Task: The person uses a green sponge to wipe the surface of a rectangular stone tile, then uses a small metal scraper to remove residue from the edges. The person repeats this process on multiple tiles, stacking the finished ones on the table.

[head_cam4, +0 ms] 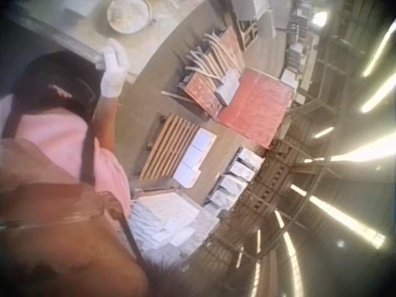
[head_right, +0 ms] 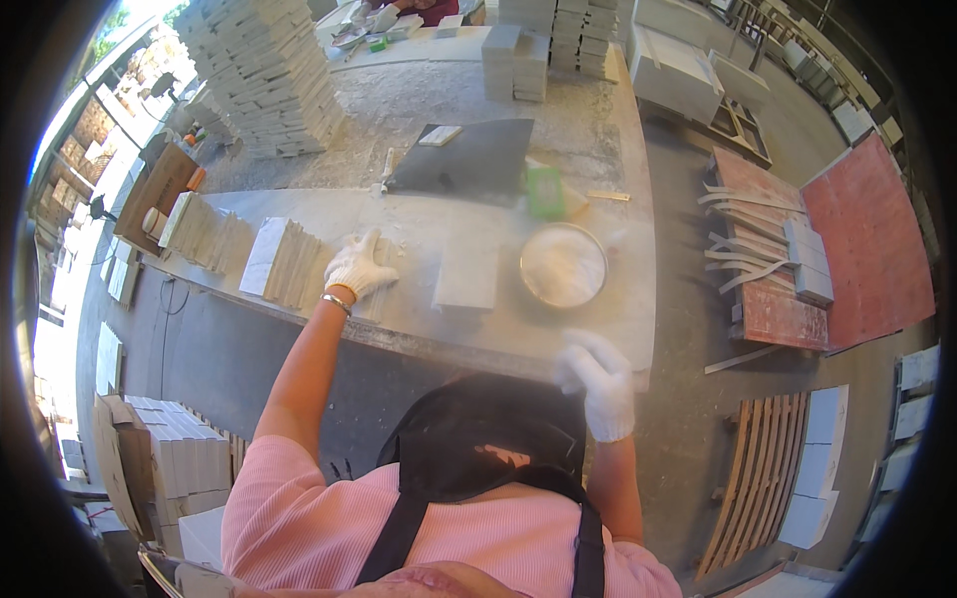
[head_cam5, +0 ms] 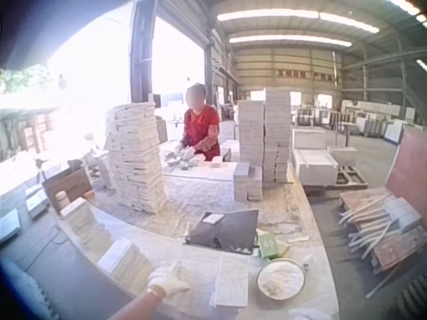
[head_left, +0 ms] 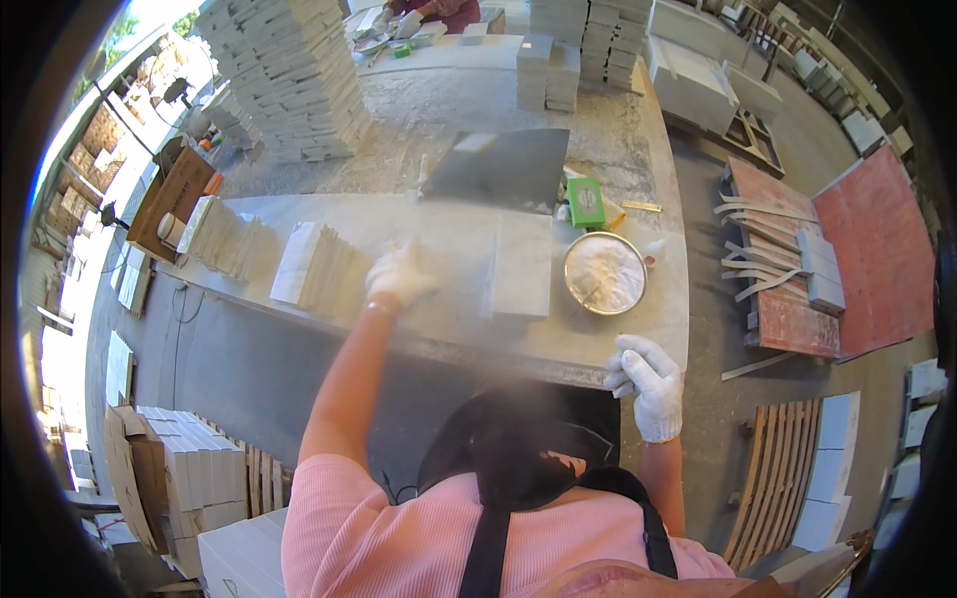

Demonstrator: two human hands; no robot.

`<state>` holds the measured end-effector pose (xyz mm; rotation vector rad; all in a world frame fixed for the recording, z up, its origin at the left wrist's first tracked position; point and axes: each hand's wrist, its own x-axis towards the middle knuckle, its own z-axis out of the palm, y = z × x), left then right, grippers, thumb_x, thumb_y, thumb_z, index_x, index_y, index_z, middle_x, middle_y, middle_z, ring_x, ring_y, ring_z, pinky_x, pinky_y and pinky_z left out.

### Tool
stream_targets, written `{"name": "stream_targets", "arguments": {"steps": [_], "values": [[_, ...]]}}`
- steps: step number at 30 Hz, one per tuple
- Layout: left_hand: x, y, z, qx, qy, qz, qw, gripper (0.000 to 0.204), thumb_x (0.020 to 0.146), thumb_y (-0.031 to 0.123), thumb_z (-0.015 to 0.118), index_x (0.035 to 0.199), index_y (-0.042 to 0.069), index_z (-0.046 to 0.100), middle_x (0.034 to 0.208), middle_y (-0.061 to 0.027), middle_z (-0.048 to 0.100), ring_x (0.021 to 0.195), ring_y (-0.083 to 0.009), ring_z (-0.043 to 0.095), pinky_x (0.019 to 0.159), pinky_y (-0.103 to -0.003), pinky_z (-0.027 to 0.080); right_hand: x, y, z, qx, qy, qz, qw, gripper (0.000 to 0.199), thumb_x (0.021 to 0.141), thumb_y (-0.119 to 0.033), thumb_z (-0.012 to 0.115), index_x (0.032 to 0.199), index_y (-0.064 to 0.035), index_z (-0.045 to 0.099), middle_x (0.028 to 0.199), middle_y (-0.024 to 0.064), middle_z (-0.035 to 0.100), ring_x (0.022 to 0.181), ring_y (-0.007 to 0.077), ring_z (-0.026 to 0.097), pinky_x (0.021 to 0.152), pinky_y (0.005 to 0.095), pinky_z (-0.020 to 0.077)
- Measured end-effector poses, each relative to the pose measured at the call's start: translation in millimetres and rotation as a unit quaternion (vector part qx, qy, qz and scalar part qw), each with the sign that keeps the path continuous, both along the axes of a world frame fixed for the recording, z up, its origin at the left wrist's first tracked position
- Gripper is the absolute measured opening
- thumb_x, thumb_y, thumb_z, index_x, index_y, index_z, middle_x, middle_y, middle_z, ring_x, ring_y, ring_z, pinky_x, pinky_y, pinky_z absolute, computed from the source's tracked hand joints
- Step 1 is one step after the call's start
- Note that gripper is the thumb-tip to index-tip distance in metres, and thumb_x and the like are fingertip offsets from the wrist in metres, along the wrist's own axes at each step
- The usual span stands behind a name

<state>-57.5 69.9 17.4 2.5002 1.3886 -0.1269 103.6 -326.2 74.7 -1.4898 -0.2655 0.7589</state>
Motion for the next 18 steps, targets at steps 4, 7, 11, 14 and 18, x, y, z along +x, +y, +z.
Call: {"name": "stream_targets", "arguments": {"steps": [4, 7, 11, 14, 18], "values": [[8.3, 7.0, 7.4, -0.039, 0.020, 0.010, 0.999, 0.091, 0.064, 0.049, 0.082, 0.145, 0.017, 0.055, 0.139, -0.0264, 0.059, 0.127, -0.0431, 0.060, 0.103, -0.051, 0.052, -3.0, 4.9, 3.4, 0.016, -0.002, 0.021, 1.000, 0.028, 0.100, -0.013, 0.065, 0.124, 0.0011, 0.069, 0.091, 0.0061, 0.073, 0.072, 0.0137, 0.068, 0.061, 0.0259, 0.0509], [10.4, 7.6, 8.3, -0.025, 0.022, 0.005, 0.999, 0.086, 0.064, 0.048, 0.082, 0.141, 0.017, 0.058, 0.137, -0.0246, 0.061, 0.127, -0.0422, 0.060, 0.103, -0.051, 0.052, -5.1, 5.6, 5.8, 0.009, -0.002, 0.020, 1.000, 0.028, 0.099, -0.013, 0.065, 0.124, 0.0013, 0.069, 0.090, 0.0060, 0.073, 0.072, 0.0133, 0.067, 0.062, 0.0257, 0.0508], [10.7, 4.6, 8.7, -0.017, 0.030, 0.013, 0.999, 0.084, 0.064, 0.046, 0.082, 0.139, 0.017, 0.060, 0.132, -0.0225, 0.065, 0.127, -0.0394, 0.061, 0.102, -0.050, 0.052, -6.2, 6.4, 7.2, 0.007, -0.002, 0.024, 1.000, 0.028, 0.100, -0.013, 0.064, 0.123, 0.0016, 0.069, 0.090, 0.0066, 0.073, 0.072, 0.0132, 0.067, 0.062, 0.0257, 0.0508], [10.4, -0.1, 9.8, -0.042, 0.029, 0.001, 0.999, 0.083, 0.064, 0.045, 0.081, 0.138, 0.016, 0.060, 0.133, -0.0217, 0.065, 0.127, -0.0384, 0.061, 0.102, -0.050, 0.052, -4.2, 10.7, 8.4, -0.004, -0.006, 0.033, 0.999, 0.028, 0.100, -0.013, 0.064, 0.124, 0.0018, 0.069, 0.090, 0.0069, 0.073, 0.073, 0.0133, 0.067, 0.063, 0.0263, 0.0513], [11.8, -2.2, 14.9, -0.015, 0.025, -0.021, 0.999, 0.094, 0.064, 0.051, 0.081, 0.147, 0.014, 0.055, 0.138, -0.0239, 0.062, 0.126, -0.0411, 0.062, 0.104, -0.051, 0.051, 2.3, 25.2, 12.2, -0.007, -0.017, 0.056, 0.998, 0.030, 0.101, -0.015, 0.064, 0.125, 0.0018, 0.068, 0.092, 0.0094, 0.074, 0.074, 0.0151, 0.069, 0.063, 0.0267, 0.0539]]}}
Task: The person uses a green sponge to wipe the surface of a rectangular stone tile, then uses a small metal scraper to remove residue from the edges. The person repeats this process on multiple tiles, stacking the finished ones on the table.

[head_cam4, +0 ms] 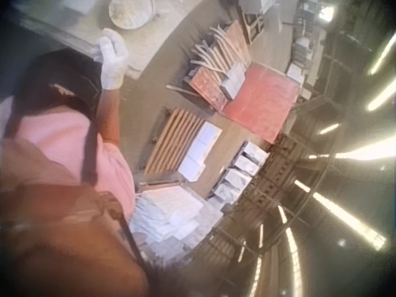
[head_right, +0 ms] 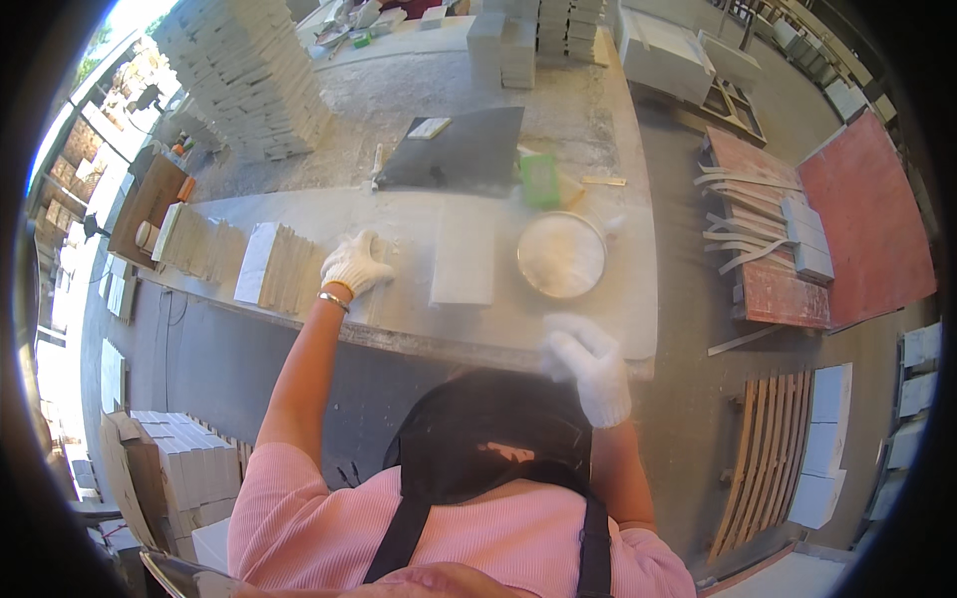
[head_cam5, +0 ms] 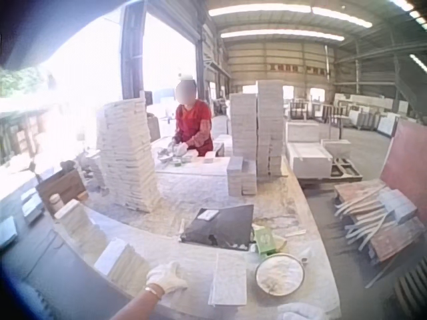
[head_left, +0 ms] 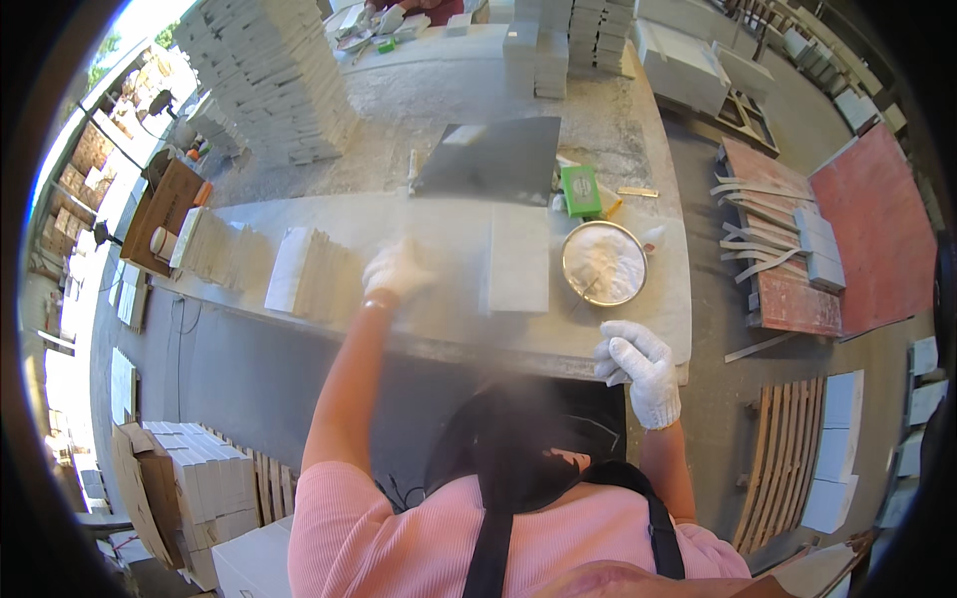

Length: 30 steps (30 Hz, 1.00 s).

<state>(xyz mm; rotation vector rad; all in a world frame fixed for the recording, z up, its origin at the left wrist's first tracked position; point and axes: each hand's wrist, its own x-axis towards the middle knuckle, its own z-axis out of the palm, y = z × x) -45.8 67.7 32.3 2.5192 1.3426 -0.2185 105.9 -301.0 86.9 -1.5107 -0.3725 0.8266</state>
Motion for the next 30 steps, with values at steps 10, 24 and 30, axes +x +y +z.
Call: {"name": "stream_targets", "arguments": {"steps": [10, 24, 30], "values": [[22.9, -30.5, 41.3, 0.135, -0.301, -0.205, 0.921, 0.070, 0.093, 0.057, 0.064, 0.145, 0.011, 0.057, 0.152, -0.0223, 0.052, 0.136, -0.0431, 0.052, 0.111, -0.052, 0.044, 3.5, 19.9, 14.0, -0.019, -0.056, 0.006, 0.998, 0.030, 0.100, -0.012, 0.062, 0.126, 0.0035, 0.067, 0.097, 0.0125, 0.074, 0.079, 0.0189, 0.071, 0.067, 0.0298, 0.0570], [98.2, -73.5, 37.3, 0.200, -0.262, -0.448, 0.831, 0.055, 0.100, 0.049, 0.053, 0.142, 0.014, 0.060, 0.148, -0.0137, 0.052, 0.138, -0.0383, 0.044, 0.109, -0.058, 0.036, -3.3, 19.1, 14.0, -0.029, -0.038, 0.003, 0.999, 0.032, 0.101, -0.014, 0.062, 0.127, 0.0027, 0.067, 0.096, 0.0115, 0.074, 0.078, 0.0173, 0.071, 0.067, 0.0286, 0.0542], [14.9, -120.0, 44.8, 0.064, -0.309, -0.502, 0.805, 0.056, 0.084, 0.035, 0.074, 0.133, 0.008, 0.063, 0.144, -0.0118, 0.057, 0.134, -0.0350, 0.051, 0.111, -0.056, 0.041, -5.2, 34.7, 11.5, -0.047, -0.020, 0.012, 0.999, 0.035, 0.101, -0.015, 0.062, 0.131, 0.0020, 0.066, 0.098, 0.0115, 0.074, 0.080, 0.0165, 0.070, 0.067, 0.0274, 0.0538]]}}
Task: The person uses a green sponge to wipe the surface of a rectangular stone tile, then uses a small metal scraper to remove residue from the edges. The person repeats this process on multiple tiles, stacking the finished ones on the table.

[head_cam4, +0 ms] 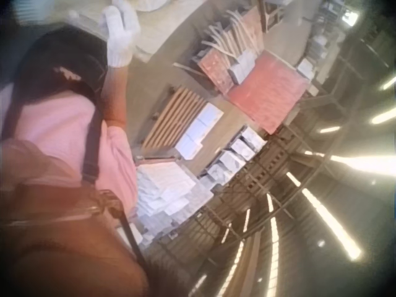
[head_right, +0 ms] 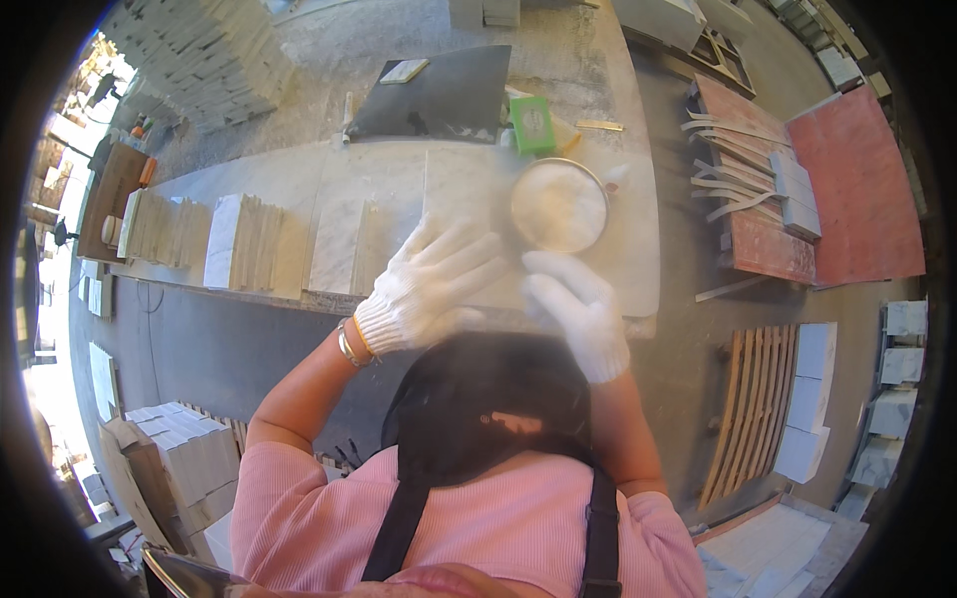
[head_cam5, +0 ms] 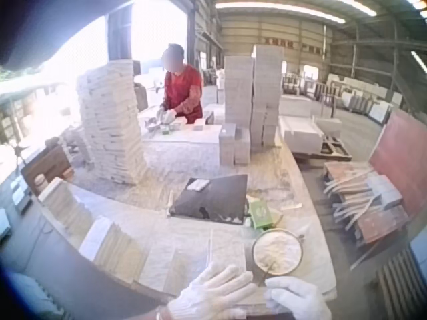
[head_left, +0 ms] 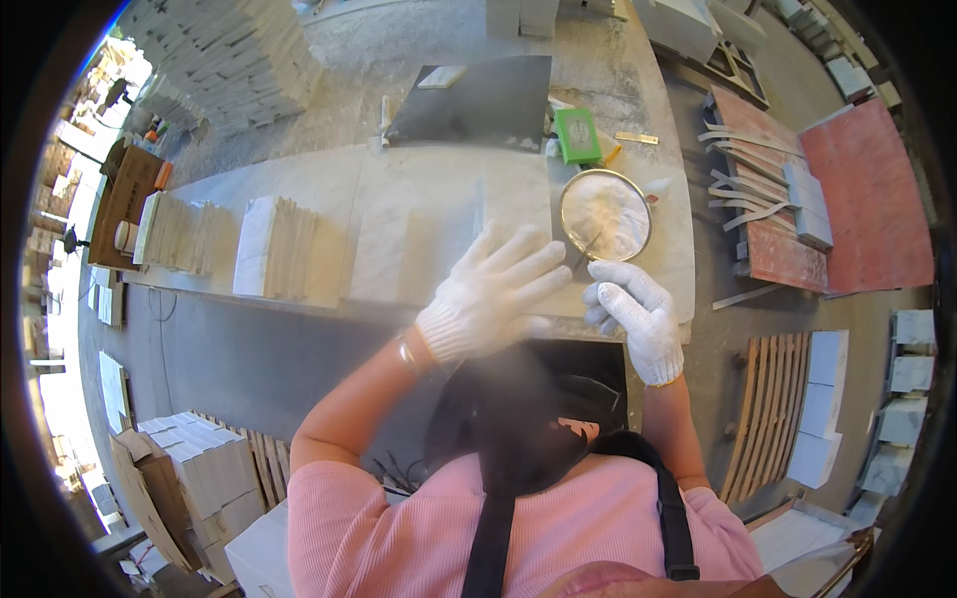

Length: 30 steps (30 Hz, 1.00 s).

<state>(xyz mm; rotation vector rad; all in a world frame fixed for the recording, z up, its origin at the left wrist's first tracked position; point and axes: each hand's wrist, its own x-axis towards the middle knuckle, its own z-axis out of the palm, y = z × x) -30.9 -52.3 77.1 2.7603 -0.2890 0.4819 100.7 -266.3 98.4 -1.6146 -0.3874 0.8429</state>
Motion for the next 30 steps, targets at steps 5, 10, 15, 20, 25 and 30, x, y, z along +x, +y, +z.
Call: {"name": "stream_targets", "arguments": {"steps": [5, 10, 15, 20, 25, 30], "values": [[-60.0, 5.6, -11.6, -0.259, -0.045, 0.137, 0.955, 0.051, 0.099, 0.022, 0.063, 0.146, 0.003, 0.059, 0.125, -0.0149, 0.070, 0.116, -0.0300, 0.066, 0.103, -0.041, 0.050, 0.6, 15.0, -8.7, 0.004, -0.025, 0.038, 0.999, 0.043, 0.101, -0.015, 0.062, 0.141, 0.0001, 0.061, 0.098, 0.0095, 0.073, 0.080, 0.0151, 0.070, 0.067, 0.0268, 0.0539], [-63.0, -6.3, -34.0, -0.559, 0.038, 0.293, 0.775, 0.050, 0.103, 0.019, 0.059, 0.150, 0.002, 0.055, 0.111, -0.0070, 0.072, 0.095, -0.0126, 0.065, 0.086, -0.028, 0.052, -5.3, 25.6, -17.5, -0.036, -0.027, 0.080, 0.996, 0.053, 0.100, -0.014, 0.063, 0.150, 0.0002, 0.052, 0.101, 0.0087, 0.071, 0.080, 0.0147, 0.070, 0.065, 0.0263, 0.0545], [-53.3, -7.2, -33.4, -0.612, 0.090, 0.259, 0.742, 0.051, 0.100, 0.017, 0.060, 0.150, 0.003, 0.056, 0.105, -0.0045, 0.073, 0.088, -0.0113, 0.065, 0.080, -0.026, 0.053, -12.8, 27.8, -25.7, -0.050, -0.017, 0.099, 0.994, 0.059, 0.099, -0.012, 0.063, 0.155, -0.0008, 0.046, 0.104, 0.0089, 0.072, 0.081, 0.0136, 0.069, 0.066, 0.0262, 0.0542], [-52.8, -18.0, -28.8, -0.677, 0.086, 0.250, 0.687, 0.052, 0.099, 0.016, 0.060, 0.149, 0.002, 0.057, 0.115, -0.0078, 0.075, 0.091, -0.0124, 0.068, 0.080, -0.027, 0.055, -21.5, 26.6, -33.4, -0.020, -0.008, 0.084, 0.996, 0.063, 0.096, -0.007, 0.066, 0.155, -0.0010, 0.046, 0.107, 0.0072, 0.073, 0.076, 0.0100, 0.064, 0.069, 0.0270, 0.0543], [-72.3, -21.2, -31.1, -0.748, 0.109, 0.217, 0.617, 0.050, 0.099, 0.017, 0.059, 0.145, -0.003, 0.057, 0.127, -0.0177, 0.071, 0.095, -0.0219, 0.073, 0.075, -0.031, 0.058, -24.1, 7.1, -26.8, -0.019, 0.017, 0.108, 0.994, 0.058, 0.097, -0.002, 0.057, 0.154, 0.0018, 0.046, 0.125, 0.0174, 0.070, 0.100, 0.0216, 0.073, 0.075, 0.0307, 0.0604], [-74.7, -27.1, -48.8, -0.840, 0.079, 0.204, 0.497, 0.046, 0.103, 0.024, 0.056, 0.141, -0.002, 0.057, 0.131, -0.0226, 0.068, 0.093, -0.0288, 0.073, 0.069, -0.033, 0.056, -29.8, 1.3, -26.5, 0.024, 0.106, 0.063, 0.992, 0.045, 0.104, -0.016, 0.052, 0.143, 0.0061, 0.055, 0.119, 0.0168, 0.072, 0.096, 0.0246, 0.075, 0.071, 0.0301, 0.0603]]}}
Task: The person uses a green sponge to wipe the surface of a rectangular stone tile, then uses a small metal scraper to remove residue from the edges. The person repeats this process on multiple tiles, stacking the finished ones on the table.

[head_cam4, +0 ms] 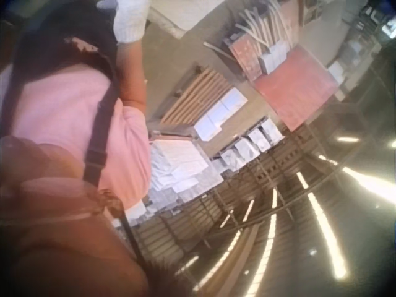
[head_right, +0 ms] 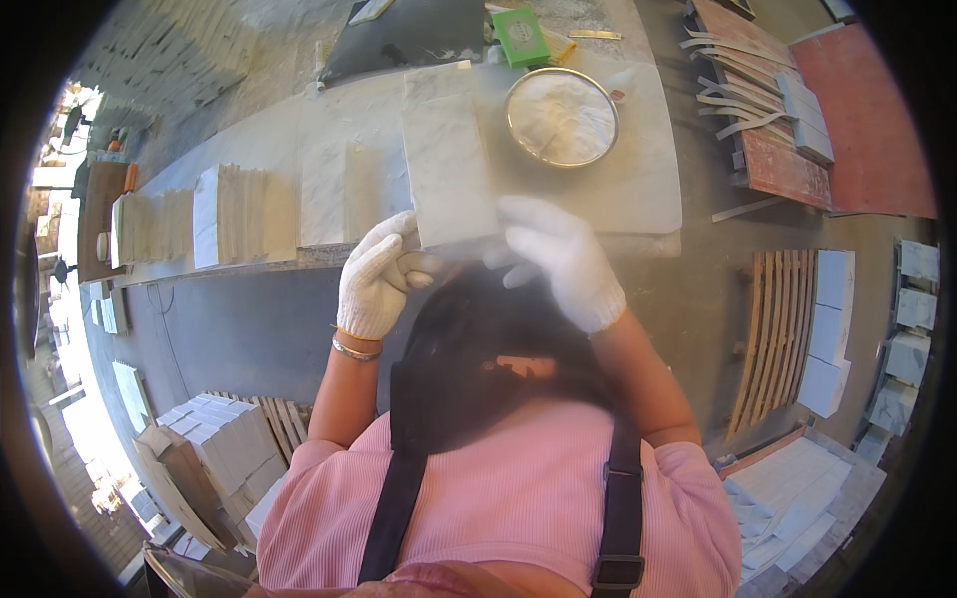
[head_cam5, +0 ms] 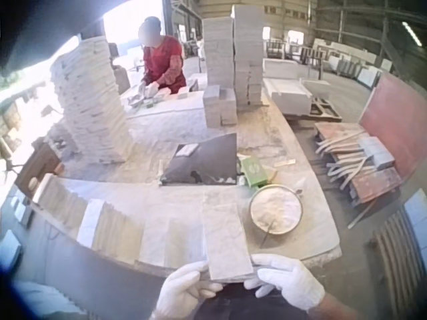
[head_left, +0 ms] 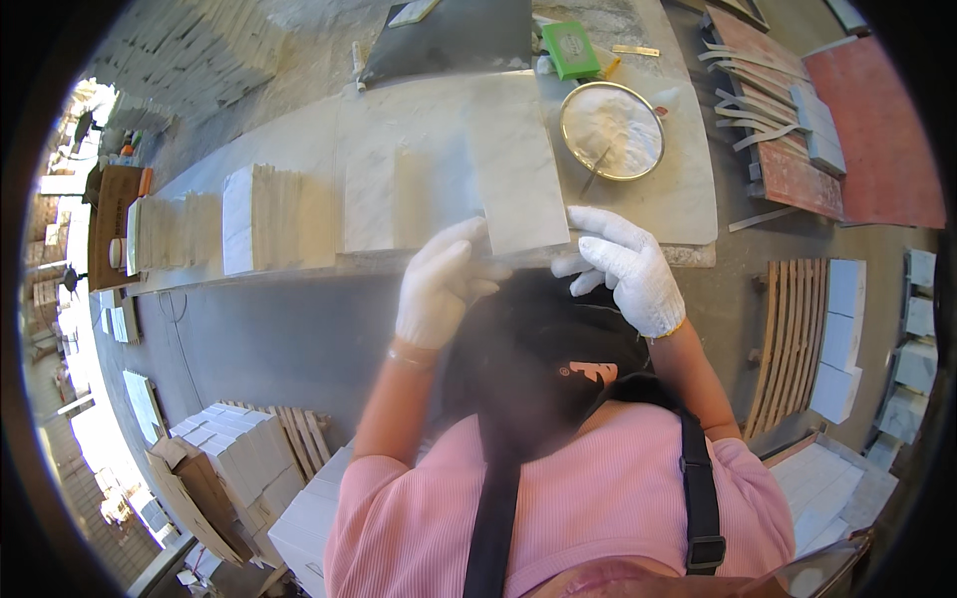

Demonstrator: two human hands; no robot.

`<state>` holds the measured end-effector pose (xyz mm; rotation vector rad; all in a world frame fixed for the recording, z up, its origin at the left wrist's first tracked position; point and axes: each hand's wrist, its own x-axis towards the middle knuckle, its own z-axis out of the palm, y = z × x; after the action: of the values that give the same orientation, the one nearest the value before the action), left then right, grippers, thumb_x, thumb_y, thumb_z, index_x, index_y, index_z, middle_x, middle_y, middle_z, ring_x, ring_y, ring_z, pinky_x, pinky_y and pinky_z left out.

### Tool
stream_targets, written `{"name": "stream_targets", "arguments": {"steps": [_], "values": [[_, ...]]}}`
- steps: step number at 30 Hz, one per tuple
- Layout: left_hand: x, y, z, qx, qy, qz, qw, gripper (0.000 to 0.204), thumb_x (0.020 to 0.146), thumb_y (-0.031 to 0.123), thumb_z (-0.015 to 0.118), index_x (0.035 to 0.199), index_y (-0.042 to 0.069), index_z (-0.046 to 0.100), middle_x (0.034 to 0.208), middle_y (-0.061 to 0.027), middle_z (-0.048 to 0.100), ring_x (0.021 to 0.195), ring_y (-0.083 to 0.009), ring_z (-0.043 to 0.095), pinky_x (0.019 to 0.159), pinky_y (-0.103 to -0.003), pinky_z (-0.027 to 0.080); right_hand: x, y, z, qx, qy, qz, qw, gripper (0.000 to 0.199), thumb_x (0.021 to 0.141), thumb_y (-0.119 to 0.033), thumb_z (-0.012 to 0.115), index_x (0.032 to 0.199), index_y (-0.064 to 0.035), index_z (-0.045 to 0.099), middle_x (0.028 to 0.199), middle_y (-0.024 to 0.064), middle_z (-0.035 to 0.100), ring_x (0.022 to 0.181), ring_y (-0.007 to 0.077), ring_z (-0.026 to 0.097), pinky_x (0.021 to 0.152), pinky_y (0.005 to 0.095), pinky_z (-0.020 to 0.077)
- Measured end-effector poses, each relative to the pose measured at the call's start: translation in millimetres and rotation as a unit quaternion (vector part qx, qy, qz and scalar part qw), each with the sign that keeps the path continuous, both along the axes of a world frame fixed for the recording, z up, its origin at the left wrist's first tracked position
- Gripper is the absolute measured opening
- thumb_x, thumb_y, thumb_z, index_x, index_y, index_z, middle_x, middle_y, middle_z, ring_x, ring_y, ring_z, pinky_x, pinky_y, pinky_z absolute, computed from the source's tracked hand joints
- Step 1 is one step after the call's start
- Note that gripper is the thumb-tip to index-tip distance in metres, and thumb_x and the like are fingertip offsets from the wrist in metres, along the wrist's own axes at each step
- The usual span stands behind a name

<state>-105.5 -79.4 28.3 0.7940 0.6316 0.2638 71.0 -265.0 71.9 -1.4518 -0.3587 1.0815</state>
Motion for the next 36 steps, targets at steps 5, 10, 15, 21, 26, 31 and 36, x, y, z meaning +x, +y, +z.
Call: {"name": "stream_targets", "arguments": {"steps": [5, 10, 15, 21, 26, 31, 36], "values": [[6.0, 0.5, -5.7, -0.047, -0.036, 0.010, 0.998, 0.051, 0.105, 0.032, 0.055, 0.145, -0.001, 0.054, 0.126, -0.0196, 0.069, 0.096, -0.0257, 0.071, 0.070, -0.031, 0.053, 0.9, 11.0, -8.8, 0.023, 0.080, -0.034, 0.996, 0.049, 0.109, -0.030, 0.052, 0.144, 0.0047, 0.053, 0.116, 0.0150, 0.072, 0.087, 0.0231, 0.075, 0.066, 0.0311, 0.0598], [10.6, -1.4, -4.3, -0.069, -0.027, 0.028, 0.997, 0.051, 0.106, 0.035, 0.053, 0.145, 0.002, 0.054, 0.123, -0.0179, 0.069, 0.094, -0.0251, 0.069, 0.072, -0.033, 0.054, 4.5, 20.0, -13.4, 0.027, 0.107, -0.018, 0.994, 0.045, 0.108, -0.033, 0.053, 0.133, 0.0037, 0.059, 0.114, 0.0172, 0.072, 0.081, 0.0236, 0.074, 0.062, 0.0310, 0.0593], [15.1, -2.6, -2.4, -0.066, 0.000, 0.023, 0.998, 0.053, 0.106, 0.038, 0.054, 0.145, 0.002, 0.054, 0.123, -0.0171, 0.070, 0.089, -0.0218, 0.067, 0.071, -0.033, 0.052, 7.7, 27.4, -17.8, 0.042, 0.136, -0.005, 0.990, 0.044, 0.108, -0.037, 0.054, 0.125, 0.0025, 0.062, 0.105, 0.0185, 0.074, 0.077, 0.0234, 0.074, 0.058, 0.0309, 0.0587], [18.6, -3.0, 2.7, -0.063, 0.008, 0.021, 0.998, 0.049, 0.107, 0.039, 0.053, 0.140, 0.003, 0.057, 0.121, -0.0147, 0.071, 0.091, -0.0220, 0.069, 0.072, -0.031, 0.053, 5.3, 26.5, -15.0, -0.007, 0.026, 0.036, 0.999, 0.039, 0.105, -0.035, 0.060, 0.120, 0.0010, 0.066, 0.100, 0.0144, 0.074, 0.076, 0.0191, 0.073, 0.061, 0.0282, 0.0573], [18.9, -5.2, 9.1, 0.002, 0.025, 0.007, 1.000, 0.045, 0.106, 0.036, 0.055, 0.136, 0.004, 0.060, 0.118, -0.0108, 0.071, 0.098, -0.0219, 0.071, 0.074, -0.031, 0.057, 4.6, 29.1, -4.1, -0.010, 0.003, 0.040, 0.999, 0.033, 0.102, -0.027, 0.063, 0.118, 0.0016, 0.066, 0.095, 0.0115, 0.074, 0.076, 0.0160, 0.071, 0.065, 0.0265, 0.0559], [22.3, -14.9, 18.5, 0.025, 0.011, -0.033, 0.999, 0.042, 0.101, 0.026, 0.065, 0.136, 0.001, 0.061, 0.118, -0.0078, 0.070, 0.103, -0.0182, 0.068, 0.080, -0.033, 0.057, 13.2, 11.8, 2.0, 0.045, 0.000, 0.054, 0.998, 0.038, 0.098, -0.026, 0.063, 0.120, 0.0050, 0.064, 0.094, 0.0140, 0.074, 0.076, 0.0176, 0.071, 0.065, 0.0273, 0.0552], [30.0, -14.9, 41.1, 0.066, -0.017, -0.027, 0.997, 0.051, 0.092, 0.012, 0.075, 0.139, -0.003, 0.059, 0.125, -0.0077, 0.069, 0.110, -0.0156, 0.065, 0.096, -0.033, 0.053, 15.3, -12.0, 2.4, 0.053, -0.012, 0.067, 0.996, 0.047, 0.090, -0.027, 0.069, 0.119, 0.0093, 0.063, 0.092, 0.0161, 0.073, 0.074, 0.0217, 0.071, 0.064, 0.0300, 0.0559]]}}
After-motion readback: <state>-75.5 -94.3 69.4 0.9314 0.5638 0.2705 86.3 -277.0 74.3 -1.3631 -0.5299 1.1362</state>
